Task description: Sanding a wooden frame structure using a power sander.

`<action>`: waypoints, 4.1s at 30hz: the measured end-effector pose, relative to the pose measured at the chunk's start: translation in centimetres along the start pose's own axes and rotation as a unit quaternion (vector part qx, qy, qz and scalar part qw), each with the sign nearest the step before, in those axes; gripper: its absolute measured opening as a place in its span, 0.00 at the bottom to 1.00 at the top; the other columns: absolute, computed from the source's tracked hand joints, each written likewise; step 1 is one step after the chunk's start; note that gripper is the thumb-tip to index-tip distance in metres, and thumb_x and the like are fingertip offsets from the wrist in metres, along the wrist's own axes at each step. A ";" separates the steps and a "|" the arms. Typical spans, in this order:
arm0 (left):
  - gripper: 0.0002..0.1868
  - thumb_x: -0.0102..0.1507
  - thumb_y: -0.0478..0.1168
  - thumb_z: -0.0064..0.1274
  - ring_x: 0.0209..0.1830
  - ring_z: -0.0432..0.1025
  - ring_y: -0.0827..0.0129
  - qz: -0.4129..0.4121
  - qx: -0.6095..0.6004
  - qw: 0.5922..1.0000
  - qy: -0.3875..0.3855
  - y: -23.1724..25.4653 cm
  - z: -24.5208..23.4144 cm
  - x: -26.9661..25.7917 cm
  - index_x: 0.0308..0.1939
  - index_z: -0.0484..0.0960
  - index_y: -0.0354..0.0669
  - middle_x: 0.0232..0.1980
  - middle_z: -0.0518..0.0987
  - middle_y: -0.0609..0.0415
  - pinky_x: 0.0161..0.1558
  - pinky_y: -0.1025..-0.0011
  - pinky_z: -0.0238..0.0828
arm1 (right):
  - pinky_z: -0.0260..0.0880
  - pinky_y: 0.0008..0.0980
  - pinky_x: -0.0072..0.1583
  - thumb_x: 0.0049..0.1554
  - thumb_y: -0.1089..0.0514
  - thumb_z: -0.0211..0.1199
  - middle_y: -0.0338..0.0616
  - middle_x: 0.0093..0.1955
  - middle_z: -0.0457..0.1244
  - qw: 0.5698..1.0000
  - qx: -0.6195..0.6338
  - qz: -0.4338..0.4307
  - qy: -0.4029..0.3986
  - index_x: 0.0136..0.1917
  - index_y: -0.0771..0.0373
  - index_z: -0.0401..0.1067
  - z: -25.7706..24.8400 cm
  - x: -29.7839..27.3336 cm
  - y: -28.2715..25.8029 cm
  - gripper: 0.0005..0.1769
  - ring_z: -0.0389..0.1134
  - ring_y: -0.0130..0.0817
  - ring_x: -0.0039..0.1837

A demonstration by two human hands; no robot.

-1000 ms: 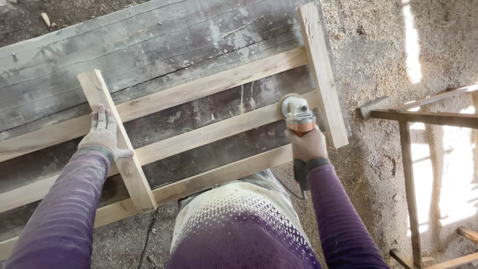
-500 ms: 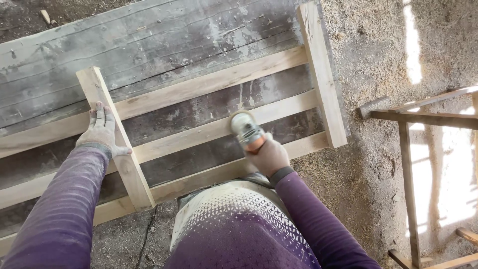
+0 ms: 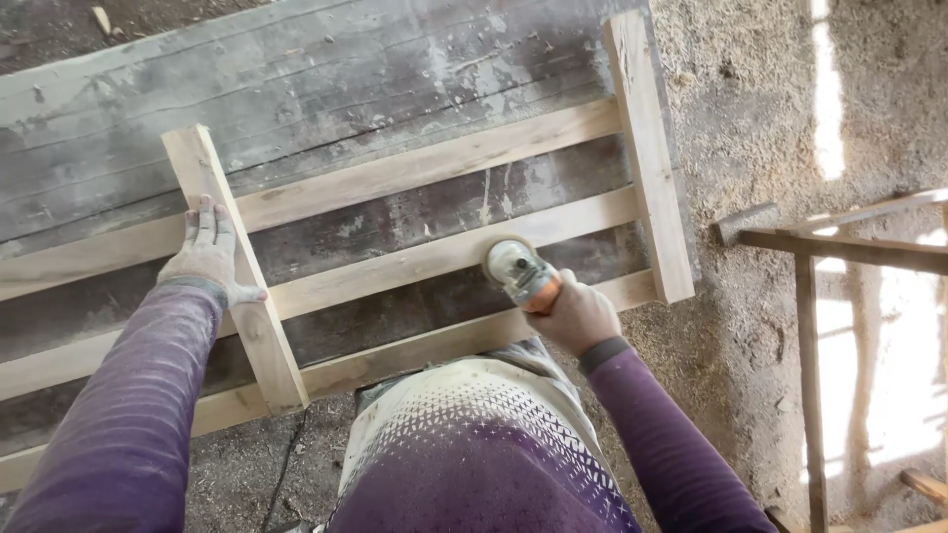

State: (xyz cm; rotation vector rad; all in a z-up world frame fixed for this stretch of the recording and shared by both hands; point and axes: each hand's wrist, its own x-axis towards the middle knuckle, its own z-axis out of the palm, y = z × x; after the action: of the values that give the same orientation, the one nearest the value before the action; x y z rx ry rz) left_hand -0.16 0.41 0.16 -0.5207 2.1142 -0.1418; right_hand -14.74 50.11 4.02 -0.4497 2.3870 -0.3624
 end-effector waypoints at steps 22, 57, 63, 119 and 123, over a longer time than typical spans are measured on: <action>0.88 0.40 0.77 0.70 0.84 0.27 0.51 0.013 0.003 1.000 0.009 -0.6 0.8 0.4 0.81 0.26 0.39 0.84 0.26 0.41 0.80 0.65 0.34 | 0.77 0.38 0.53 0.52 0.47 0.72 0.48 0.48 0.72 0.943 0.204 0.238 0.110 0.56 0.59 0.74 -2.5 0.1 6.0 0.22 0.74 0.35 0.46; 0.88 0.40 0.76 0.71 0.84 0.27 0.51 0.010 -0.006 1.000 0.008 -0.3 0.5 0.5 0.81 0.26 0.39 0.84 0.24 0.41 0.80 0.66 0.36 | 0.79 0.41 0.51 0.49 0.41 0.74 0.50 0.44 0.72 0.992 0.040 0.089 0.075 0.51 0.64 0.71 -4.3 0.9 3.7 0.28 0.76 0.40 0.42; 0.87 0.41 0.75 0.70 0.85 0.26 0.53 0.004 -0.013 1.000 -0.006 -0.3 0.3 0.3 0.81 0.25 0.40 0.84 0.23 0.43 0.79 0.67 0.38 | 0.77 0.39 0.54 0.50 0.47 0.73 0.49 0.47 0.72 0.965 0.167 0.175 0.104 0.54 0.63 0.76 -4.4 1.6 7.3 0.23 0.75 0.37 0.46; 0.85 0.43 0.71 0.73 0.85 0.26 0.54 -0.005 -0.022 1.000 -0.013 0.3 -0.7 -0.5 0.81 0.25 0.41 0.84 0.24 0.44 0.80 0.66 0.36 | 0.79 0.37 0.44 0.50 0.44 0.72 0.46 0.40 0.71 0.999 0.008 0.030 0.020 0.50 0.63 0.69 -2.7 0.9 2.6 0.24 0.74 0.36 0.37; 0.86 0.43 0.72 0.73 0.85 0.26 0.53 -0.002 -0.019 1.000 -0.008 0.1 -0.3 -0.1 0.81 0.25 0.40 0.84 0.24 0.43 0.80 0.66 0.36 | 0.79 0.39 0.48 0.47 0.45 0.74 0.49 0.42 0.72 0.996 0.021 0.066 0.050 0.51 0.63 0.70 -3.2 0.7 3.4 0.27 0.75 0.40 0.40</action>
State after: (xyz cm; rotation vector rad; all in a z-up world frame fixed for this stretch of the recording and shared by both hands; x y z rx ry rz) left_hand -0.41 0.46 0.37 -0.5461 2.1050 -0.0990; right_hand -18.12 53.37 4.75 -0.2573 2.4854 -0.3825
